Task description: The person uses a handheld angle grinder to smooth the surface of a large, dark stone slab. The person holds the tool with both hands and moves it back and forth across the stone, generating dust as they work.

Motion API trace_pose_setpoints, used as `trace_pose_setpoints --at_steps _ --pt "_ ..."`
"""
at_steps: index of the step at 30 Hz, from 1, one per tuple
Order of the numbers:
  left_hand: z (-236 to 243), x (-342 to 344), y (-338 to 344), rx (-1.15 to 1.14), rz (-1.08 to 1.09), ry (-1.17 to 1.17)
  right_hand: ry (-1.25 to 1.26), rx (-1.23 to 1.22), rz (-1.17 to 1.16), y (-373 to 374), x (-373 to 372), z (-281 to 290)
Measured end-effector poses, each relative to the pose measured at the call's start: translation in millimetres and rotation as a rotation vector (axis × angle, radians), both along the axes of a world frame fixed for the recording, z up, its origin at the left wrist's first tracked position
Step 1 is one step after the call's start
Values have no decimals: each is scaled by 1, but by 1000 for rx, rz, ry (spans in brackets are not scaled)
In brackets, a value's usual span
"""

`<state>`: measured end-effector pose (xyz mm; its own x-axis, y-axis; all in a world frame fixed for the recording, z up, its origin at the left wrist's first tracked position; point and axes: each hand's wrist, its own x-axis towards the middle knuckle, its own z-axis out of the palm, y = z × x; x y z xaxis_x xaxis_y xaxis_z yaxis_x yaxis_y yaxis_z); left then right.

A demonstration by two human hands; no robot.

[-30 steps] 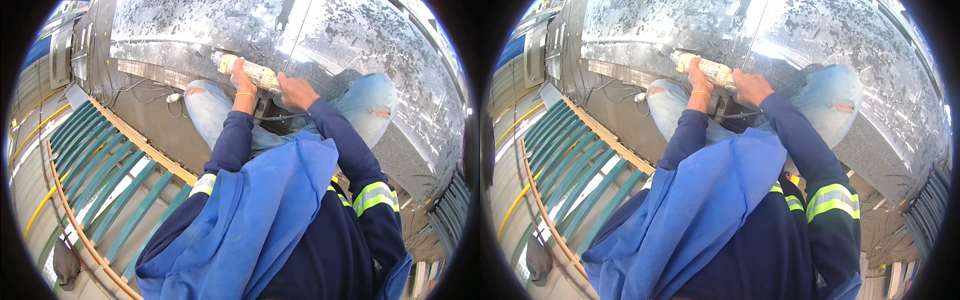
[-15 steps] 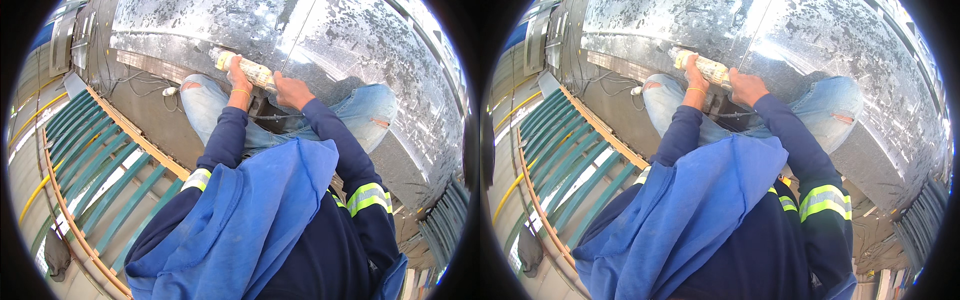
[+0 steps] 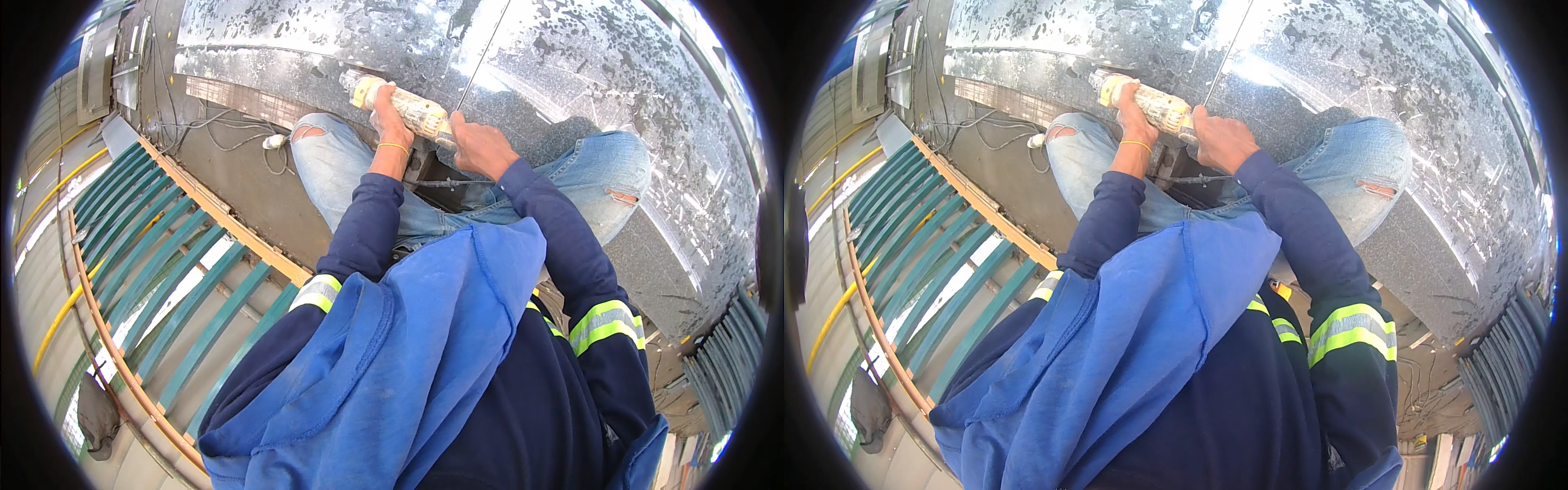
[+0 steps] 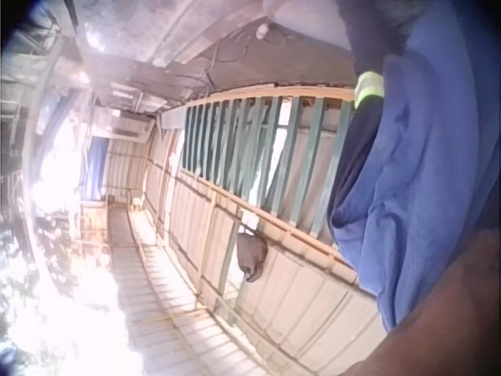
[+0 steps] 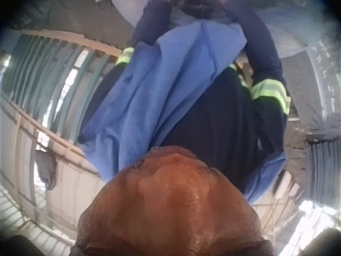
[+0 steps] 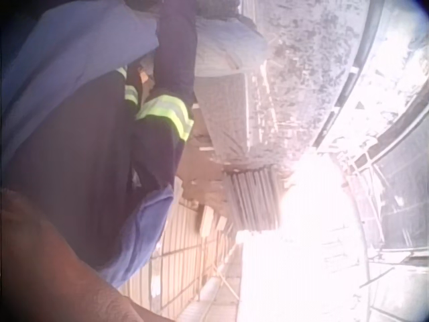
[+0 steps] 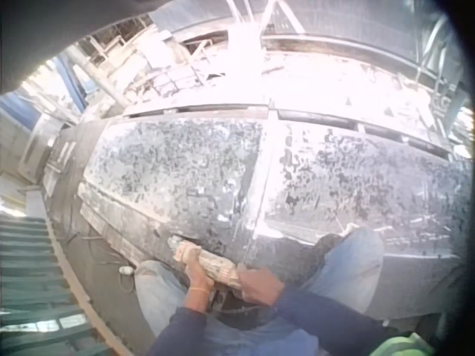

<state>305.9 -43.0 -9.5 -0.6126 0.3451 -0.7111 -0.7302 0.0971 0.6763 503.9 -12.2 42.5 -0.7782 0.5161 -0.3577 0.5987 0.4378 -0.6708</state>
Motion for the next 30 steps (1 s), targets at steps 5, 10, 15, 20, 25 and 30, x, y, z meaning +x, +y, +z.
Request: trace_pose_setpoints --at_steps 5,10,15,20,25,30 --pt "0 2 1 47 10 33 -14 25 -22 0 -4 -1" --pt "-14 -16 5 15 -1 14 -24 24 -10 5 -16 -10" --pt "-20 -20 1 5 -6 15 -29 17 -4 3 -16 -5" --pt "1 4 1 3 -15 -21 -23 -14 -11 -1 1 6" --pt "-8 0 -3 29 -19 -24 -20 10 -11 -2 2 3" --pt "-14 -10 4 32 27 42 -54 -11 1 4 -13 -3"
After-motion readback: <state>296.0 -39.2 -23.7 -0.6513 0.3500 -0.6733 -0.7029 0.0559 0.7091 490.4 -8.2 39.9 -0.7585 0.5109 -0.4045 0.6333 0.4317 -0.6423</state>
